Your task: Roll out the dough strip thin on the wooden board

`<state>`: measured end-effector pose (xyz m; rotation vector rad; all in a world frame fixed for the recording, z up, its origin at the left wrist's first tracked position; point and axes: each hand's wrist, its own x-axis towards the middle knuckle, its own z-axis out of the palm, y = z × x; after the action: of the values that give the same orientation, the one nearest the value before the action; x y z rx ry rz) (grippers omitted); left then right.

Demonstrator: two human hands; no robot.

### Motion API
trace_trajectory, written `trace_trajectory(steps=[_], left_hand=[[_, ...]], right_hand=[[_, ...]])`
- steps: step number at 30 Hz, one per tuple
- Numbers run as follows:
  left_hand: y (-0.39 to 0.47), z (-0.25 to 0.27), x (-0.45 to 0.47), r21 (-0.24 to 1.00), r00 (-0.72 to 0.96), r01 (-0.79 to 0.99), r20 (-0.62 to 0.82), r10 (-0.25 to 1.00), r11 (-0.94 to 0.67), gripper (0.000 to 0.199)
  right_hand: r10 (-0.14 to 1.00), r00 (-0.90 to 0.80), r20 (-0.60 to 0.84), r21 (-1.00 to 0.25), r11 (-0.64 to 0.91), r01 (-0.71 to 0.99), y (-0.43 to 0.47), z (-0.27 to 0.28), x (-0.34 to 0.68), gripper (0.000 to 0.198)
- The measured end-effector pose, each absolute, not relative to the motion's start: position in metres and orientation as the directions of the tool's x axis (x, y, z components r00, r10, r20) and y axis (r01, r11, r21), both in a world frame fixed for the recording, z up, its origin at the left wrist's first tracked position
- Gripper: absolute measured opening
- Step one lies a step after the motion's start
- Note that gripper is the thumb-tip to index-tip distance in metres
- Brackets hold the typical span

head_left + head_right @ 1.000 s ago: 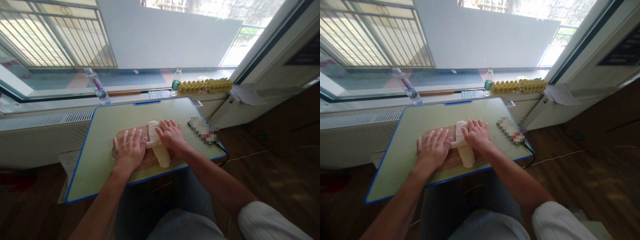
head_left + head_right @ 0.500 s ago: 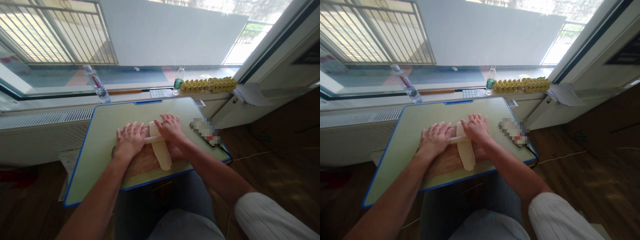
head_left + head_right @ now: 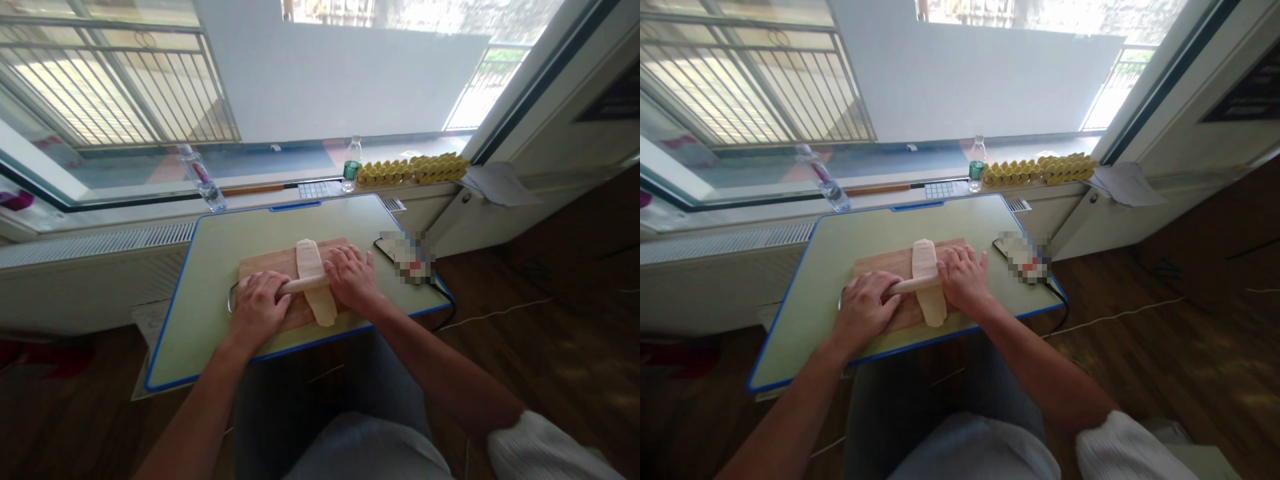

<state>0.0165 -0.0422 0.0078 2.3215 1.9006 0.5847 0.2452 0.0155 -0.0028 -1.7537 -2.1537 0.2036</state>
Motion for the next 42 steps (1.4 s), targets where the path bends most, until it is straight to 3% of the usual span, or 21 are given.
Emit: trace_trajectory(steps=[7, 14, 24, 34, 42], left_hand=[[-0.022, 0.007, 0.058, 0.334, 0.177, 0.912, 0.206, 0.962, -0.24, 0.031], [0.011, 0.001, 0.055, 0.207, -0.075, 0.977, 0.13, 0.989, 0.047, 0.06], [0.081, 0.009, 0.041, 0.142, -0.083, 0.985, -0.122, 0.989, 0.1, 0.071], [0.019, 0.0, 0.049, 0.172, -0.003, 0.985, 0.085, 0.996, -0.011, 0.067], [0.085, 0.004, 0.037, 0.177, -0.007, 0.984, -0.039, 0.999, 0.014, 0.067]], right_hand=[[0.972, -0.135, 0.194, -0.277, 0.186, 0.943, 0.024, 0.0, 0.261, 0.054], [0.958, -0.164, 0.236, -0.199, 0.213, 0.957, 0.044, -0.003, 0.256, 0.056], [0.97, -0.234, 0.068, -0.237, 0.243, 0.941, 0.114, 0.008, 0.248, 0.067], [0.943, -0.323, 0.085, -0.197, 0.333, 0.922, 0.066, 0.008, 0.26, 0.056], [0.967, -0.241, 0.083, -0.217, 0.253, 0.943, 0.127, 0.01, 0.243, 0.066]])
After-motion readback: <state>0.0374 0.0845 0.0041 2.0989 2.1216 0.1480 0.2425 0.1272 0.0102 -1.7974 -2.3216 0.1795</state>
